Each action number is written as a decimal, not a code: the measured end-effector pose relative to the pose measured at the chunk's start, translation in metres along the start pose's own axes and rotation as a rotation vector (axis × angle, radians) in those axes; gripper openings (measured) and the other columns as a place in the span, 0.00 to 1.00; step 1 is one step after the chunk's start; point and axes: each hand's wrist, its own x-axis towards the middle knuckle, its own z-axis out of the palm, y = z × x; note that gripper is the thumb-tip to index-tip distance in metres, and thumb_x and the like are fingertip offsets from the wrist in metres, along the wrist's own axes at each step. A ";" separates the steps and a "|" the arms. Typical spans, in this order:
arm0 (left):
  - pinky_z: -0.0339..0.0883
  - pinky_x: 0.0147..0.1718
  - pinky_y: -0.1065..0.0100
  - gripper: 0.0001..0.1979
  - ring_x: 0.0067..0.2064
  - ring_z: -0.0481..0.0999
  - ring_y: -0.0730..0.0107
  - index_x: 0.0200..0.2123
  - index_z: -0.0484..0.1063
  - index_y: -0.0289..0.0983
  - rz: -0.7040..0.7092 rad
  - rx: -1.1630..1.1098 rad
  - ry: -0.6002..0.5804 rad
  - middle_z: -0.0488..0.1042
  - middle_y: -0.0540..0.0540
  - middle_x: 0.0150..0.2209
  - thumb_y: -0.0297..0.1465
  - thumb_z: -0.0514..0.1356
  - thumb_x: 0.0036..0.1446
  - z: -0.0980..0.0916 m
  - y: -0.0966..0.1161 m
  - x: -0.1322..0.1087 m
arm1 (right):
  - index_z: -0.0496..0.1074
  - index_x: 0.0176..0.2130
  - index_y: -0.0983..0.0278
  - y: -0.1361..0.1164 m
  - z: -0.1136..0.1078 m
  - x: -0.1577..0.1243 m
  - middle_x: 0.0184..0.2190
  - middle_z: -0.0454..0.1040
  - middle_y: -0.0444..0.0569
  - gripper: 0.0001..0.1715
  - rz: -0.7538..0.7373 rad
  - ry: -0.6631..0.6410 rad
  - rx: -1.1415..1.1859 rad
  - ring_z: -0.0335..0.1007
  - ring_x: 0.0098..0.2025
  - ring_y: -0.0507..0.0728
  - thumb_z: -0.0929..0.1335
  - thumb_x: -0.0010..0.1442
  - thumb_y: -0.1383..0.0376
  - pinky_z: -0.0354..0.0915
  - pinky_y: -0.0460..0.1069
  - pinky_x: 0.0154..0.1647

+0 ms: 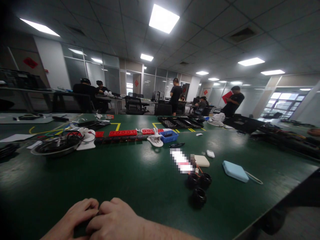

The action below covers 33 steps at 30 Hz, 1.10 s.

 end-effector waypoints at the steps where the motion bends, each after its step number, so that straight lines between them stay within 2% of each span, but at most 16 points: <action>1: 0.62 0.41 0.66 0.08 0.40 0.67 0.64 0.30 0.73 0.44 -0.011 0.003 -0.006 0.69 0.51 0.37 0.37 0.62 0.44 0.000 0.000 0.000 | 0.70 0.29 0.60 0.000 0.001 0.000 0.37 0.71 0.33 0.09 -0.010 -0.005 0.007 0.56 0.37 0.52 0.69 0.52 0.57 0.54 0.50 0.30; 5: 0.61 0.43 0.65 0.08 0.42 0.67 0.62 0.30 0.72 0.43 -0.045 0.005 -0.035 0.69 0.50 0.38 0.37 0.62 0.43 -0.001 0.000 0.001 | 0.69 0.28 0.60 0.001 0.009 -0.001 0.31 0.72 0.34 0.08 -0.029 -0.021 0.022 0.55 0.34 0.53 0.69 0.52 0.58 0.51 0.50 0.25; 11: 0.61 0.42 0.63 0.11 0.42 0.66 0.61 0.31 0.73 0.43 -0.054 -0.010 -0.029 0.69 0.49 0.39 0.39 0.63 0.42 0.000 -0.001 0.000 | 0.63 0.19 0.63 0.002 0.014 -0.001 0.21 0.68 0.37 0.17 -0.010 -0.064 -0.014 0.51 0.26 0.52 0.70 0.49 0.57 0.46 0.49 0.20; 15: 0.61 0.40 0.65 0.12 0.40 0.67 0.63 0.32 0.73 0.43 -0.048 0.007 0.034 0.69 0.50 0.36 0.38 0.63 0.41 0.003 -0.001 0.000 | 0.60 0.17 0.63 0.001 0.010 0.000 0.18 0.66 0.39 0.19 0.044 -0.083 -0.031 0.50 0.25 0.53 0.70 0.48 0.57 0.44 0.49 0.19; 20: 0.62 0.38 0.68 0.10 0.38 0.67 0.64 0.30 0.73 0.43 -0.046 0.024 0.119 0.69 0.51 0.34 0.36 0.63 0.39 0.009 -0.002 -0.001 | 0.59 0.15 0.63 0.002 0.002 0.001 0.16 0.65 0.40 0.19 0.106 -0.119 -0.030 0.51 0.25 0.53 0.69 0.46 0.58 0.45 0.50 0.20; 26: 0.62 0.38 0.67 0.13 0.38 0.66 0.64 0.30 0.73 0.42 -0.016 0.025 0.110 0.68 0.49 0.34 0.41 0.63 0.40 0.008 -0.004 -0.001 | 0.63 0.19 0.64 0.004 0.001 -0.001 0.18 0.64 0.42 0.13 0.180 -0.089 -0.100 0.52 0.27 0.53 0.69 0.45 0.61 0.50 0.50 0.25; 33: 0.61 0.39 0.67 0.11 0.38 0.66 0.63 0.29 0.72 0.42 -0.017 0.014 0.109 0.68 0.50 0.35 0.39 0.63 0.40 0.007 -0.003 -0.001 | 0.65 0.23 0.65 0.005 0.000 -0.001 0.22 0.64 0.44 0.12 0.209 -0.057 -0.133 0.54 0.29 0.54 0.69 0.46 0.59 0.53 0.51 0.28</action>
